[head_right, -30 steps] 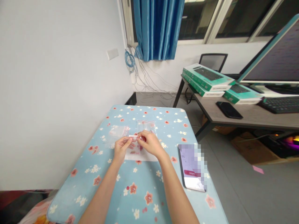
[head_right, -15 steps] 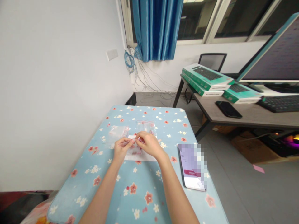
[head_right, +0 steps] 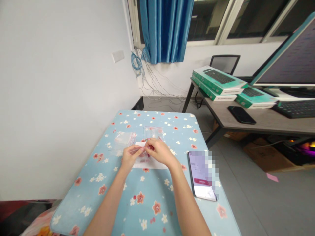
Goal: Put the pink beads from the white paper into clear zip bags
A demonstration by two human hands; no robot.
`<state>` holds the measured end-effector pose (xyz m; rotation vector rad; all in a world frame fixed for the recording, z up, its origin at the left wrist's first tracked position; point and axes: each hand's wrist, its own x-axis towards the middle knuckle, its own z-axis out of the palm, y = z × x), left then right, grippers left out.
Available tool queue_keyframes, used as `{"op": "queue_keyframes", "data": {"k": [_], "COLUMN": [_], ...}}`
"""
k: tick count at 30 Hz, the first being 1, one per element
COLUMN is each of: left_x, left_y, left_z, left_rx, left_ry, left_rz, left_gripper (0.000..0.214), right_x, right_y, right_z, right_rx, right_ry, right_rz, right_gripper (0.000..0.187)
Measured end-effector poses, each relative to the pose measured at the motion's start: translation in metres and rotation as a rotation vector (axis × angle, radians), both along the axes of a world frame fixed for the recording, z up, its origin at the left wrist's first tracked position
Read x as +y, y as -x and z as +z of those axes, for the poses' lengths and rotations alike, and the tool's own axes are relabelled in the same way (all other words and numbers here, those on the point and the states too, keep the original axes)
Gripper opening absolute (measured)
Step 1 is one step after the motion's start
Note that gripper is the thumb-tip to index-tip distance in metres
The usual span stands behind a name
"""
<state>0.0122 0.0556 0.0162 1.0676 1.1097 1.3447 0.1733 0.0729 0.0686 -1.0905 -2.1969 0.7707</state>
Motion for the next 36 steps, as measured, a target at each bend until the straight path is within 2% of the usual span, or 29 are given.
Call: {"op": "queue_keyframes", "data": {"k": [8,13,20,23,26,31,36], "left_x": [0.001,0.002,-0.006,-0.009,-0.011,-0.016,-0.017], "left_y": [0.008,0.016,0.016,0.014,0.014,0.012,0.013], "left_z": [0.008,0.009,0.029,0.036,0.040,0.047,0.050], "left_rx": [0.181,0.276,0.217,0.197,0.153,0.090,0.049], "left_ry": [-0.045,-0.030,0.001,0.033,0.051,0.038,0.057], "left_rz": [-0.080,-0.065,-0.147,-0.180,-0.159,-0.111,-0.237], "left_gripper": [0.021,0.023,0.030,0.032,0.033,0.035,0.040], "right_x": [0.000,-0.001,-0.006,-0.006,-0.006,-0.008,-0.008], "right_y": [-0.002,-0.005,-0.006,-0.007,-0.012,-0.024,-0.032], "right_z": [0.001,0.006,0.010,0.012,0.017,0.024,0.025], "right_rx": [0.006,0.029,0.033,0.052,0.109,0.155,0.151], "right_ry": [-0.013,-0.022,-0.006,0.005,0.004,-0.017,-0.021], "right_rz": [0.009,0.004,-0.005,0.039,0.096,0.106,0.086], "right_gripper": [0.020,0.019,0.020,0.026,0.026,0.023,0.023]}}
